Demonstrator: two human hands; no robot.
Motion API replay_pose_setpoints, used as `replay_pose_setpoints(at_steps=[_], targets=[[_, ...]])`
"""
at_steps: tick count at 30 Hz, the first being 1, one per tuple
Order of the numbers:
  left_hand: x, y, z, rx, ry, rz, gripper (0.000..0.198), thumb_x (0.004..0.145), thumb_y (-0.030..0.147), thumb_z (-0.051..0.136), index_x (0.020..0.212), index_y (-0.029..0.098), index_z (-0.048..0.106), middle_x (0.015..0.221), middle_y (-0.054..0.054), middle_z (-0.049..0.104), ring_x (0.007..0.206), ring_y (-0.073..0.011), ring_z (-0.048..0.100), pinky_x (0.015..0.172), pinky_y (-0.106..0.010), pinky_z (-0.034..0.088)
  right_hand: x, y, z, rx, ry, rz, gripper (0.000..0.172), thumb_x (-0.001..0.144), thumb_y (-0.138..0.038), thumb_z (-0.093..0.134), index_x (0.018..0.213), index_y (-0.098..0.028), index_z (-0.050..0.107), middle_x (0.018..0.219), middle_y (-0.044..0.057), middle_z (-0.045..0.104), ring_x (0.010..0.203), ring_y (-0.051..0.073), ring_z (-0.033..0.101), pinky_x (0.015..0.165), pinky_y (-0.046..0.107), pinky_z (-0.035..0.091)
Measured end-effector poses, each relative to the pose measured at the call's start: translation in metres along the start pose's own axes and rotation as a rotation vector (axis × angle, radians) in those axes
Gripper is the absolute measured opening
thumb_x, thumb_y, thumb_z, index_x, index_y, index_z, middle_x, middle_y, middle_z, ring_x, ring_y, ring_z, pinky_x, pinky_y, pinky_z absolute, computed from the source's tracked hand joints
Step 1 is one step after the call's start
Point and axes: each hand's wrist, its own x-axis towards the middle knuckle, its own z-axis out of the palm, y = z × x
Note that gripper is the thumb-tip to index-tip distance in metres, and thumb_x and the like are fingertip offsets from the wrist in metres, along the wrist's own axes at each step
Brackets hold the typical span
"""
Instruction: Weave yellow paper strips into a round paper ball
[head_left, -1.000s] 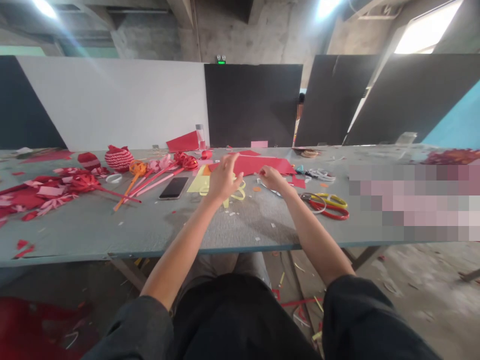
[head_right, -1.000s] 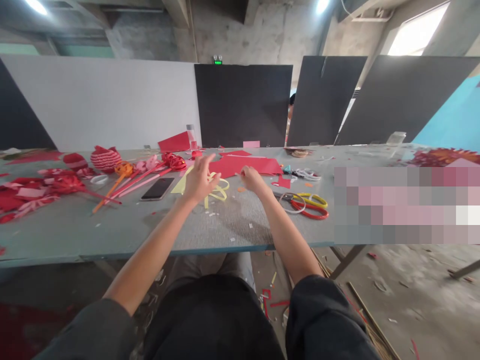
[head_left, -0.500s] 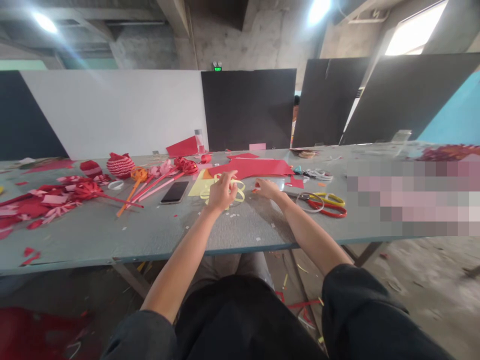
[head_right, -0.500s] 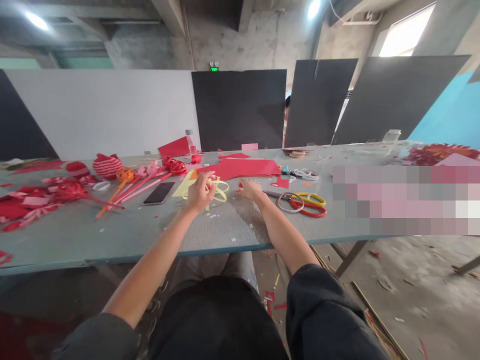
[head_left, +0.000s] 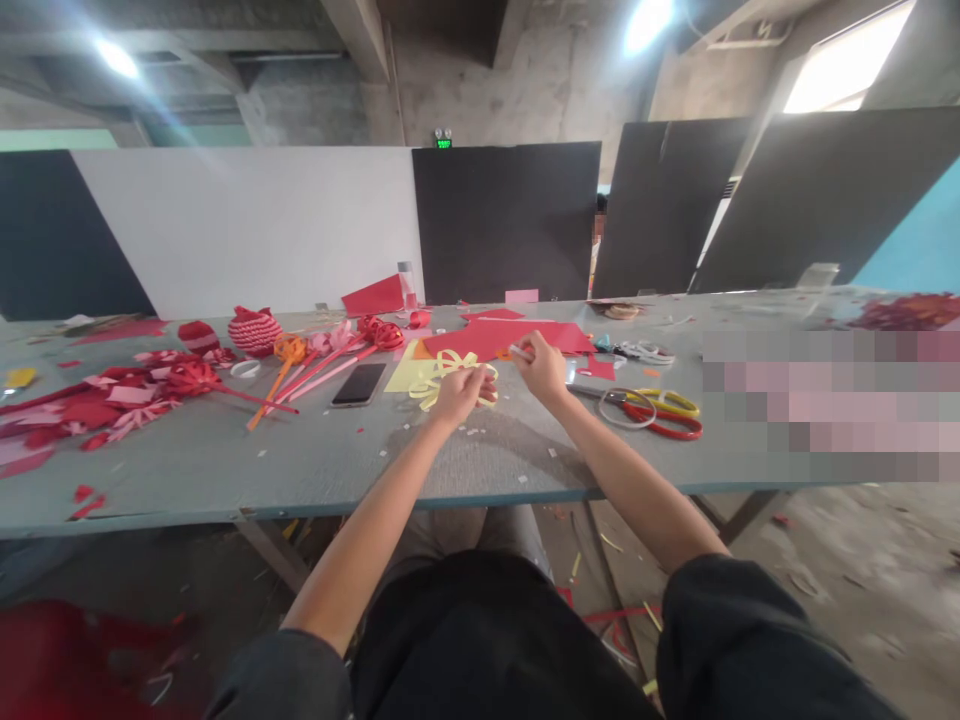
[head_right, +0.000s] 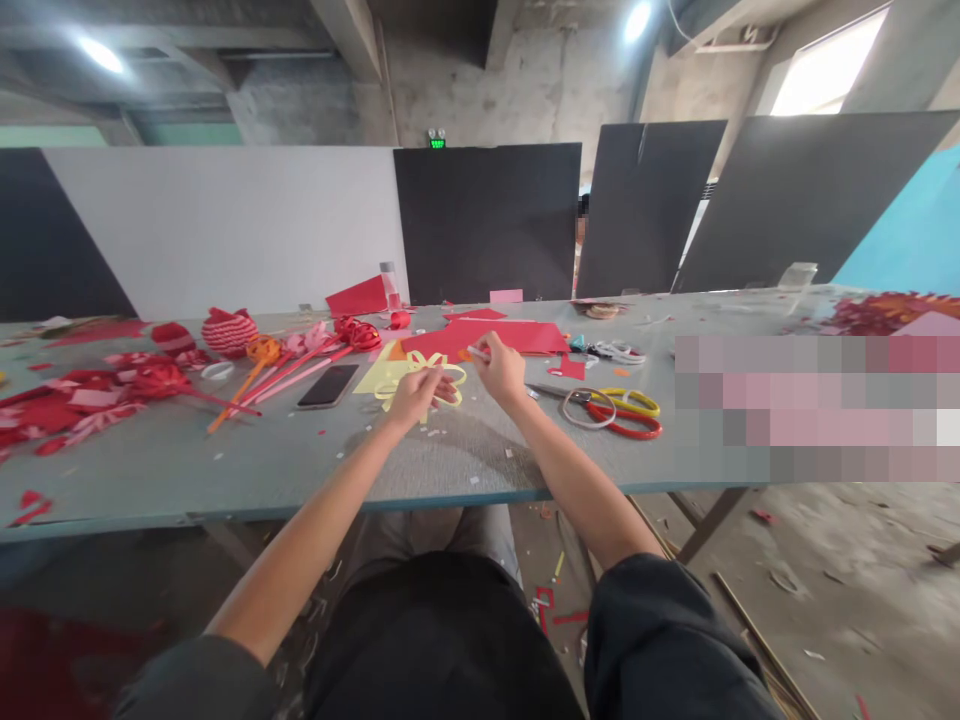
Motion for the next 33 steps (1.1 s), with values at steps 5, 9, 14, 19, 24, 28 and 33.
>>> replay_pose_setpoints(at_steps=[5, 9, 14, 19, 24, 28, 33], targets=[[0.002, 0.003, -0.002, -0.313, 0.044, -0.187, 0.045, 0.081, 0.053, 0.045, 0.081, 0.011, 0.061, 0.076, -0.010, 0.068, 0.068, -0.0168, 0.067, 0.050, -0.020, 0.046, -0.018, -0.024, 0.001, 0.052, -0.033, -0.266, 0.014, 0.081, -0.024, 0.045, 0.090, -0.019, 0.055, 0.093, 0.004, 0.069, 0.076, 0.015, 0.063, 0.064, 0.021, 0.036], [0.002, 0.002, -0.007, -0.338, 0.090, -0.173, 0.027, 0.073, 0.041, 0.060, 0.077, 0.014, 0.061, 0.077, -0.005, 0.069, 0.074, -0.0164, 0.067, 0.058, -0.020, 0.050, -0.022, -0.026, 0.007, -0.035, -0.075, -0.382, 0.016, 0.079, -0.023, 0.047, 0.090, -0.019, 0.058, 0.083, 0.003, 0.070, 0.067, 0.015, 0.062, 0.058, 0.022, 0.033], [0.005, -0.005, -0.009, -0.217, 0.218, -0.098, 0.014, 0.077, 0.027, 0.054, 0.076, 0.015, 0.062, 0.077, -0.003, 0.069, 0.078, -0.0156, 0.067, 0.059, -0.021, 0.051, -0.020, -0.026, 0.007, 0.126, -0.081, -0.355, 0.024, 0.080, -0.039, 0.050, 0.090, -0.018, 0.058, 0.067, 0.001, 0.065, 0.054, 0.011, 0.055, 0.054, 0.020, 0.032], [0.005, -0.006, -0.007, -0.112, 0.247, -0.068, 0.022, 0.080, 0.021, 0.050, 0.099, 0.015, 0.061, 0.085, -0.005, 0.070, 0.077, -0.0168, 0.067, 0.049, -0.018, 0.046, -0.015, -0.025, 0.008, 0.304, -0.127, -0.183, 0.024, 0.080, -0.039, 0.049, 0.075, -0.017, 0.058, 0.061, 0.000, 0.061, 0.049, 0.009, 0.047, 0.050, 0.020, 0.031], [0.001, -0.002, -0.007, 0.019, 0.195, -0.022, 0.021, 0.079, 0.026, 0.052, 0.090, 0.014, 0.066, 0.081, -0.006, 0.070, 0.076, -0.0187, 0.067, 0.047, -0.019, 0.046, -0.011, -0.023, 0.008, 0.393, -0.150, -0.136, 0.026, 0.077, -0.040, 0.050, 0.070, -0.016, 0.057, 0.063, 0.000, 0.061, 0.049, 0.009, 0.046, 0.049, 0.020, 0.031], [0.000, -0.001, -0.007, 0.054, 0.168, 0.014, 0.021, 0.079, 0.026, 0.050, 0.087, 0.015, 0.067, 0.079, -0.005, 0.070, 0.075, -0.0183, 0.066, 0.047, -0.020, 0.046, -0.010, -0.022, 0.007, 0.358, -0.155, -0.124, 0.022, 0.075, -0.036, 0.052, 0.069, -0.016, 0.058, 0.061, 0.000, 0.060, 0.052, 0.009, 0.047, 0.051, 0.021, 0.032], [0.001, -0.002, -0.008, 0.100, 0.164, 0.030, 0.022, 0.078, 0.024, 0.049, 0.086, 0.015, 0.068, 0.075, -0.004, 0.069, 0.063, -0.0141, 0.063, 0.046, -0.019, 0.045, -0.010, -0.019, 0.005, 0.300, -0.149, -0.136, 0.019, 0.074, -0.033, 0.053, 0.069, -0.016, 0.059, 0.060, 0.000, 0.059, 0.052, 0.009, 0.046, 0.052, 0.021, 0.031]])
